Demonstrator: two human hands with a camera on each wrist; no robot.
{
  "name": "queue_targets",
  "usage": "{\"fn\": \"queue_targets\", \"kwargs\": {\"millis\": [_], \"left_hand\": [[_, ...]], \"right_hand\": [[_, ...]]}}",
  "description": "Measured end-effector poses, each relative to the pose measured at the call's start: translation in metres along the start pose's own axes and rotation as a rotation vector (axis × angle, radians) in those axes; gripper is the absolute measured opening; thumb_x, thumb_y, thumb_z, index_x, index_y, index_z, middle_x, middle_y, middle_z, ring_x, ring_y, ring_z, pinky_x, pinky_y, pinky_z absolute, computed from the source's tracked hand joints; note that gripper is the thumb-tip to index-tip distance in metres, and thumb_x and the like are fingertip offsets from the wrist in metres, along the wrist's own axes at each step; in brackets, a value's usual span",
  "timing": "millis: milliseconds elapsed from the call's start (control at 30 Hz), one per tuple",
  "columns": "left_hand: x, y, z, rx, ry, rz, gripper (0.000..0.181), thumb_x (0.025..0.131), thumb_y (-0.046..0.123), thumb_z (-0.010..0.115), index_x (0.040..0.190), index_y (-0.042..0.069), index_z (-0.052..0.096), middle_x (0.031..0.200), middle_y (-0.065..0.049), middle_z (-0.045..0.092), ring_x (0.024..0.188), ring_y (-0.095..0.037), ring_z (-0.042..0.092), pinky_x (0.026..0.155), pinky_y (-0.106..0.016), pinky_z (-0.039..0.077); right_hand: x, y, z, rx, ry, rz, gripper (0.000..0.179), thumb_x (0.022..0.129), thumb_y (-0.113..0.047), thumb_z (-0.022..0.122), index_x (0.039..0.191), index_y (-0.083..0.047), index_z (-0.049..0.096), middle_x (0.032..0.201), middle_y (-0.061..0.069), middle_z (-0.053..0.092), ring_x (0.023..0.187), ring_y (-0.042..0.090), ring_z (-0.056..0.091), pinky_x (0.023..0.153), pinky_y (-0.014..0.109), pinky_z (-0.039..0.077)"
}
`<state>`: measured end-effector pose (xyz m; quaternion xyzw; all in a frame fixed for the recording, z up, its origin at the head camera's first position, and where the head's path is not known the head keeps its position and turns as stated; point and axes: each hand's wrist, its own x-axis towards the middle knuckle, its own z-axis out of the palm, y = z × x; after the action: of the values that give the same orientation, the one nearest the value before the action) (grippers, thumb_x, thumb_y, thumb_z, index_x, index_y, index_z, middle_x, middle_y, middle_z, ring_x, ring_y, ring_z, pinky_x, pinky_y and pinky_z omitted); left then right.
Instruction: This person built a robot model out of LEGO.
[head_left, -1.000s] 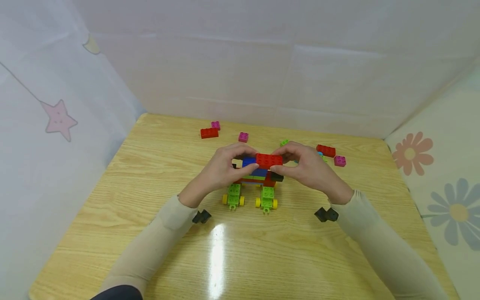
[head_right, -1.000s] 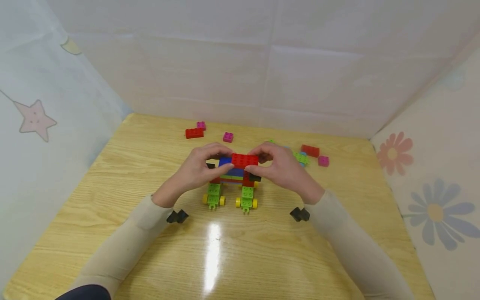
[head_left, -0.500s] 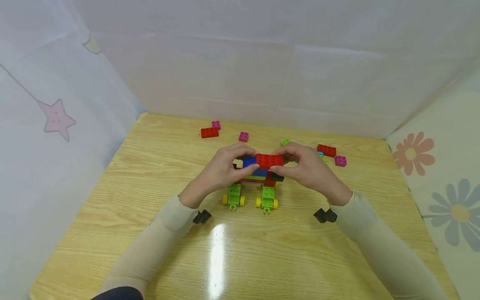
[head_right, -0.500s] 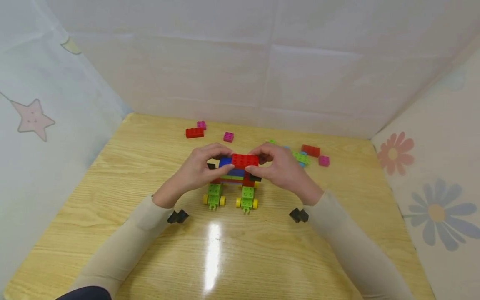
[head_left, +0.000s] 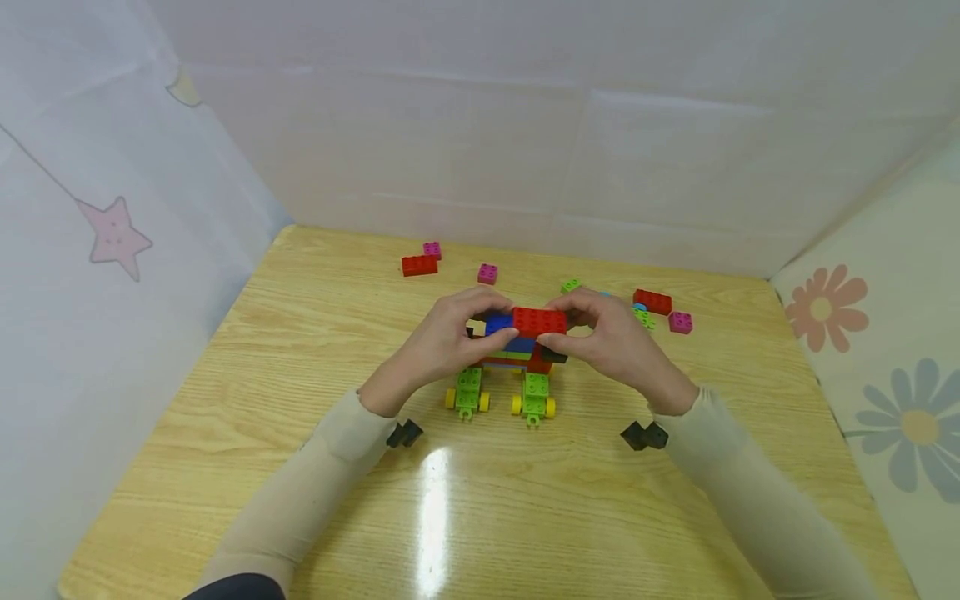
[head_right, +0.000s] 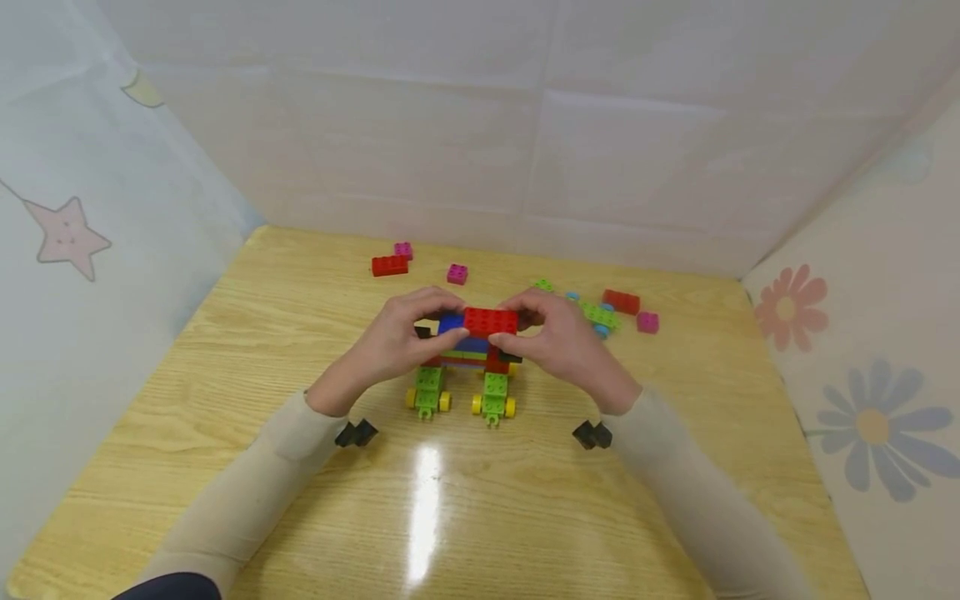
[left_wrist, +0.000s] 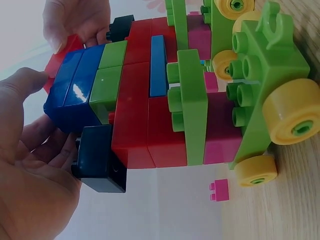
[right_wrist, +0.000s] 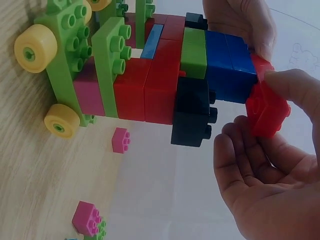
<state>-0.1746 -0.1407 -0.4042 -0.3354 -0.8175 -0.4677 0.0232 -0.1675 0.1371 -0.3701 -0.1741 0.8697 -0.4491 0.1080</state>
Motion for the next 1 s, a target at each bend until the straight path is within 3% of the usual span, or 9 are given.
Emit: {"fn": "queue_targets", "kwargs": {"millis": [233, 433, 633, 833, 1000], "left_hand": [[-0.002, -0.003, -0.003, -0.040, -0.025, -0.025, 0.030, 0.106, 0.022, 0.080, 0.133, 0.009, 0.077, 0.130, -0.006, 0.076, 0.114, -0.021, 0.075, 0.104, -0.045, 0.066], [-0.009, -0.021, -0.023, -0.025, -0.014, -0.104, 0.034, 0.108, 0.025, 0.077, 0.139, 0.012, 0.076, 0.136, -0.008, 0.078, 0.124, -0.025, 0.076, 0.113, -0.052, 0.062], [-0.013, -0.064, -0.052, 0.008, 0.074, -0.265, 0.032, 0.112, 0.029, 0.072, 0.139, 0.012, 0.075, 0.136, -0.010, 0.077, 0.123, -0.030, 0.075, 0.113, -0.058, 0.060], [-0.007, -0.115, -0.074, 0.080, 0.129, -0.401, 0.038, 0.111, 0.033, 0.072, 0.141, 0.009, 0.073, 0.138, -0.012, 0.075, 0.127, -0.035, 0.074, 0.112, -0.056, 0.060], [0.001, -0.152, -0.087, 0.109, 0.168, -0.504, 0.047, 0.111, 0.033, 0.072, 0.149, 0.005, 0.067, 0.147, -0.016, 0.070, 0.135, -0.038, 0.067, 0.117, -0.057, 0.056]], "right_hand": [[-0.003, 0.003, 0.006, 0.054, 0.024, 0.011, 0.033, 0.101, -0.026, 0.087, 0.130, -0.012, 0.078, 0.124, 0.007, 0.075, 0.107, 0.026, 0.074, 0.099, 0.047, 0.059], [-0.008, 0.006, 0.008, 0.052, 0.037, 0.027, 0.035, 0.101, -0.028, 0.087, 0.131, -0.013, 0.077, 0.125, 0.005, 0.074, 0.113, 0.025, 0.073, 0.110, 0.052, 0.058], [-0.012, 0.008, 0.004, 0.065, 0.040, 0.037, 0.037, 0.100, -0.027, 0.087, 0.133, -0.012, 0.076, 0.128, 0.006, 0.072, 0.115, 0.026, 0.072, 0.117, 0.056, 0.055], [-0.018, 0.012, -0.004, 0.042, 0.045, 0.066, 0.044, 0.101, -0.029, 0.087, 0.139, -0.012, 0.074, 0.136, 0.007, 0.072, 0.120, 0.027, 0.072, 0.117, 0.056, 0.054], [-0.021, 0.014, -0.009, -0.026, 0.061, 0.064, 0.045, 0.100, -0.033, 0.088, 0.139, -0.014, 0.075, 0.133, 0.004, 0.074, 0.115, 0.025, 0.070, 0.098, 0.042, 0.055]]}}
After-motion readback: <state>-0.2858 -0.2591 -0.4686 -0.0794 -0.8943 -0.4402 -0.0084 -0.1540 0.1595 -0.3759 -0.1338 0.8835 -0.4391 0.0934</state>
